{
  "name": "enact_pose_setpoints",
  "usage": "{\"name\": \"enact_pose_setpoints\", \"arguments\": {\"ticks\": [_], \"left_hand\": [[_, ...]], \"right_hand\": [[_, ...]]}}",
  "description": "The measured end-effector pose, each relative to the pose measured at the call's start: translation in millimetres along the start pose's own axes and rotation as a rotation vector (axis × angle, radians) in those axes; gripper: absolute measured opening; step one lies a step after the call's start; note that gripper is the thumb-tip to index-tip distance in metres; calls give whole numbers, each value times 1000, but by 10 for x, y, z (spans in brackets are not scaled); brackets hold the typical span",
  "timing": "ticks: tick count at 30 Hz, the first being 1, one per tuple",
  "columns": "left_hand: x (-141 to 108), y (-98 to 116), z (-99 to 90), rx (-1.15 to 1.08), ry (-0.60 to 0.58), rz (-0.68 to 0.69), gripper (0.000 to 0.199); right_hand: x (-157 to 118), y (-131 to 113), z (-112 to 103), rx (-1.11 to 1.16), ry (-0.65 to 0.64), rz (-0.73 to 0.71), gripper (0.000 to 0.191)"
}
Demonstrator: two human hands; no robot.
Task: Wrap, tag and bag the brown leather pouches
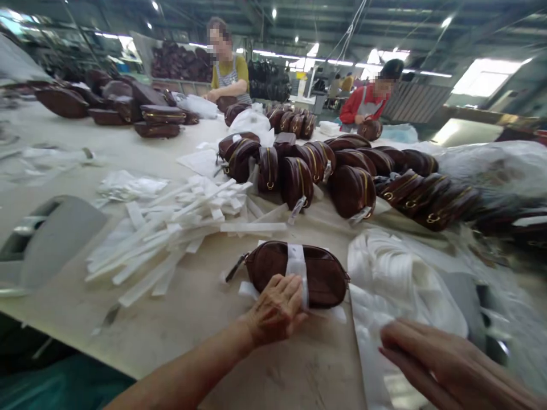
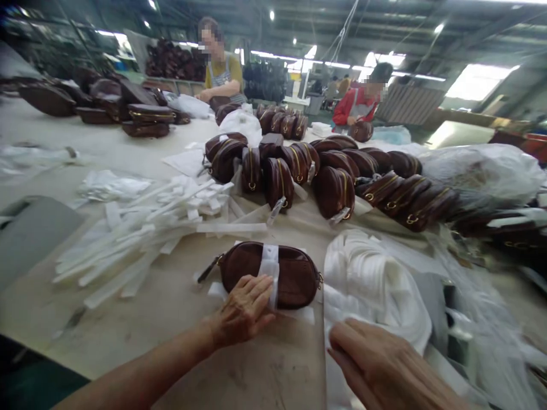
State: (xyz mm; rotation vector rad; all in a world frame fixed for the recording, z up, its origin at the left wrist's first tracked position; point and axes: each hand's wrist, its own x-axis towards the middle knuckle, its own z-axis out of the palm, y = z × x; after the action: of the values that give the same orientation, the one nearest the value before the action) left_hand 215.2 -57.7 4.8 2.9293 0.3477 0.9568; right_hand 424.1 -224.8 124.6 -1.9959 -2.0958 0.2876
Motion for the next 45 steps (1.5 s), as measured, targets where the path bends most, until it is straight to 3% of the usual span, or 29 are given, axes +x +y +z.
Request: {"name": "enact_pose_setpoints", "arguments": {"ticks": [1, 4, 8, 12, 16, 18, 21, 23, 26, 29, 31, 34, 36, 40, 45], "left_hand": [[-5, 7, 3, -3, 8, -4, 40], [-17, 17, 10, -19, 41, -11, 39], [-25, 11, 29, -41, 61, -17, 38], [-43, 15, 68, -55, 58, -38, 36], [-57, 26, 83, -78, 71, -53, 36], [-56, 30, 79, -80, 82, -60, 37], [-52, 35, 74, -72, 108, -70, 37], [-52, 36, 75, -66, 118, -73, 38], [-56, 33, 76, -58, 115, -66, 39], [-55, 25, 69, -46, 103, -56, 36], [-50, 20, 65, -54, 83, -45, 33], [-45, 13, 80, -65, 57, -51, 27], [-50, 8, 104, -51, 60, -50, 23], [-69, 11, 116, -87, 61, -68, 23], [-55, 29, -12, -208, 43, -92, 33]], "right_hand": [[300, -111, -59, -17, -111, -97, 24], [1075, -288, -87, -175, -276, -228, 20], [1692, -252, 99, -311, -412, -315, 17], [1968, -194, 273, -361, -510, -333, 18], [2138, -148, 354, -229, -583, -276, 12], [2228, -77, 393, -154, -586, -229, 7], [2373, 112, 466, -74, -559, -165, 27], [2442, 254, 499, -33, -532, -124, 25], [2395, 368, 492, -16, -398, -56, 15], [2087, 281, 504, -30, -173, -5, 18], [1775, 154, 600, -6, -39, -87, 26], [1326, 5, 880, 36, 186, -375, 31], [1132, -28, 1082, 13, 302, -404, 37], [1009, 0, 1289, 45, 339, -319, 46], [1039, 50, 1250, 115, 265, -306, 50]]}}
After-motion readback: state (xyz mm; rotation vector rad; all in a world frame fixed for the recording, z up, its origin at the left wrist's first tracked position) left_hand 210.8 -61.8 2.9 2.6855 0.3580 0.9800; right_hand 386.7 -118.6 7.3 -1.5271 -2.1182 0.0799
